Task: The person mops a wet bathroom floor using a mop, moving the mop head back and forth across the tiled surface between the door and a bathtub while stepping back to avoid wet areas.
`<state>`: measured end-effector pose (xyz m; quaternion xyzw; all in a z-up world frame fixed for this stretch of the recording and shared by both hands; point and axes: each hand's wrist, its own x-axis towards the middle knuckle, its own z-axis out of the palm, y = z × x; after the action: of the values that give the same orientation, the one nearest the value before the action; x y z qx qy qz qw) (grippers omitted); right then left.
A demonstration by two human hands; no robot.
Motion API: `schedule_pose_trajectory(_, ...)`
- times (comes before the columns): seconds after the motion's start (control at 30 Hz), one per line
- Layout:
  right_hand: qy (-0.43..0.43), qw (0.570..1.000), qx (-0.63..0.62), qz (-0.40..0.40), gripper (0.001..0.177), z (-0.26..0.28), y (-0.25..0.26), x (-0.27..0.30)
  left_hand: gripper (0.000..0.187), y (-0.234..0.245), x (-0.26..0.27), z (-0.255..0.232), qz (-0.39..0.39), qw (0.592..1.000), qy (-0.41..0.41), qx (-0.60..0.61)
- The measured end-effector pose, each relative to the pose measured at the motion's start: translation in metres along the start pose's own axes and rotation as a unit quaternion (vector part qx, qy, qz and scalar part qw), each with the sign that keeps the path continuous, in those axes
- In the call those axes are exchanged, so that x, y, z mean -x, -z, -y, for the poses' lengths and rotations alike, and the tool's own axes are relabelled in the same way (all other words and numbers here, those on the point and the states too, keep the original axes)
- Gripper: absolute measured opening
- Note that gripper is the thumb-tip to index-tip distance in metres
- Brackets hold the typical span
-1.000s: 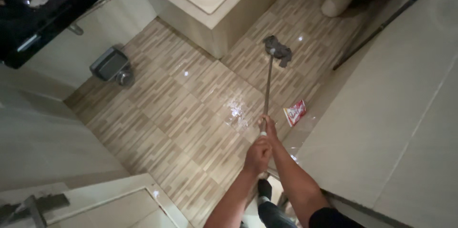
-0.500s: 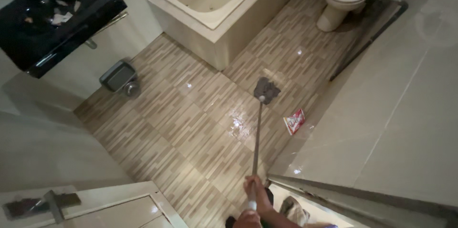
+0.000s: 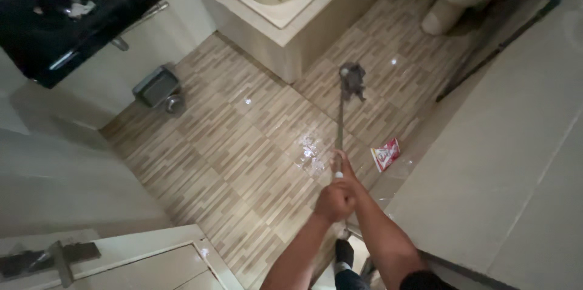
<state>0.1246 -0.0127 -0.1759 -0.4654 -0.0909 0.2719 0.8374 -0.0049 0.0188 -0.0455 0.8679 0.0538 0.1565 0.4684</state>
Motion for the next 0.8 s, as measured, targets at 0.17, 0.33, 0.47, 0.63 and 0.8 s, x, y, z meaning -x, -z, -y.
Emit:
schedule_pose_trajectory(0.17, -0.216, 0.962, -0.145, -0.085, 0.03, -0.024, -0.014, 0.01, 0.011, 0.001, 0.045, 0.023, 0.007, 0.999, 0.044, 0.004)
schedule_pose_trajectory(0.33, -0.075, 0.959, -0.248, 0.111, 0.034, -0.057, -0.019, 0.15, 0.013, 0.018, 0.161, -0.037, -0.031, 0.992, 0.12, 0.039)
schedule_pose_trajectory(0.47, 0.096, 0.918, 0.38, 0.067, 0.027, -0.028, -0.041, 0.233, 0.012, 0.013, 0.199, -0.056, -0.044, 0.989, 0.121, 0.072)
schedule_pose_trajectory(0.63, -0.223, 0.954, -0.18, -0.087, 0.033, -0.017, -0.057, 0.222, 0.011, 0.019, 0.168, -0.06, -0.075, 0.991, 0.061, 0.089)
schedule_pose_trajectory(0.8, 0.139, 0.985, 0.057, 0.087, 0.085, -0.015, -0.052, 0.18, 0.009, 0.04, 0.109, -0.057, -0.113, 0.991, 0.012, 0.076)
